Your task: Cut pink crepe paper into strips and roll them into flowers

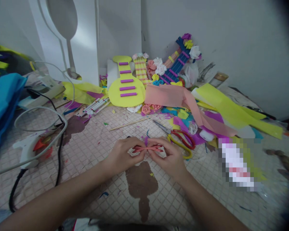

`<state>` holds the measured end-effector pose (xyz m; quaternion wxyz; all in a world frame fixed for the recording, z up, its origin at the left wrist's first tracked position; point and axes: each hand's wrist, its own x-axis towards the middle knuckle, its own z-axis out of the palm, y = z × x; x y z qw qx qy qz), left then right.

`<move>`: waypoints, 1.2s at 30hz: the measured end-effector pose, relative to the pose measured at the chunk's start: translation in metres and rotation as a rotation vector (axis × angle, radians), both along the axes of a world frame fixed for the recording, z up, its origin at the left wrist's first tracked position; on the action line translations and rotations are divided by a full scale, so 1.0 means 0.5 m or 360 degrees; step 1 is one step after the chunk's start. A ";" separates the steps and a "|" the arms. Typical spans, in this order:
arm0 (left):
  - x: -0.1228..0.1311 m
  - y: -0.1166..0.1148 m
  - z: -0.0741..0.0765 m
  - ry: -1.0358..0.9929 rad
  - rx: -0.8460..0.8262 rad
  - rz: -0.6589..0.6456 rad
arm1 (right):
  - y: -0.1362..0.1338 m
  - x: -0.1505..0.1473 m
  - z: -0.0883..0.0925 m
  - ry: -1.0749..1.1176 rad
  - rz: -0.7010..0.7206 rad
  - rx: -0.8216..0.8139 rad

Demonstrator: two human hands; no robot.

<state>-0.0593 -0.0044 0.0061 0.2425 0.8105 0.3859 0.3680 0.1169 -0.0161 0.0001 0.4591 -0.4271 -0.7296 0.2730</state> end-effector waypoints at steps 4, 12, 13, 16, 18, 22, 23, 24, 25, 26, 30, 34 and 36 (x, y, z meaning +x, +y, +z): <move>0.000 0.000 0.000 0.0029 -0.0012 -0.0008 | -0.001 0.000 -0.001 0.0017 -0.0004 -0.0054; 0.001 -0.001 0.001 0.0069 -0.0034 -0.0006 | 0.001 0.001 0.001 -0.0063 -0.0023 -0.0055; 0.000 -0.001 0.000 0.0067 -0.0041 -0.0011 | 0.002 0.001 0.001 -0.0079 -0.0012 -0.0058; 0.001 0.000 0.001 0.0089 -0.0089 -0.0052 | 0.006 0.002 0.001 -0.0125 0.0053 -0.0066; 0.001 0.001 0.003 0.0125 -0.0139 -0.0060 | 0.009 0.002 0.000 -0.0133 0.0095 -0.0052; 0.003 0.002 0.002 0.0181 -0.0189 -0.0070 | 0.010 0.001 -0.002 -0.0167 0.0116 -0.0038; 0.003 0.002 0.001 0.0193 -0.0197 -0.0080 | 0.010 0.000 -0.002 -0.0183 0.0122 -0.0039; 0.003 0.003 -0.001 0.0205 -0.0204 -0.0088 | 0.009 0.000 0.000 -0.0200 0.0134 -0.0037; 0.003 0.003 -0.003 0.0209 -0.0203 -0.0091 | 0.008 0.000 0.002 -0.0234 0.0148 -0.0037; 0.003 0.004 -0.005 0.0209 -0.0198 -0.0088 | 0.008 0.002 0.006 -0.0283 0.0161 -0.0034; 0.002 0.007 -0.007 0.0185 -0.0188 -0.0054 | 0.019 0.028 0.023 -0.0501 0.0105 0.0003; -0.002 0.013 -0.006 0.0196 -0.0204 0.0009 | 0.065 0.118 0.028 -0.0642 -0.0416 -0.0015; -0.005 0.018 -0.007 0.0193 -0.0218 0.0040 | 0.098 0.179 0.027 -0.0755 -0.0701 -0.0071</move>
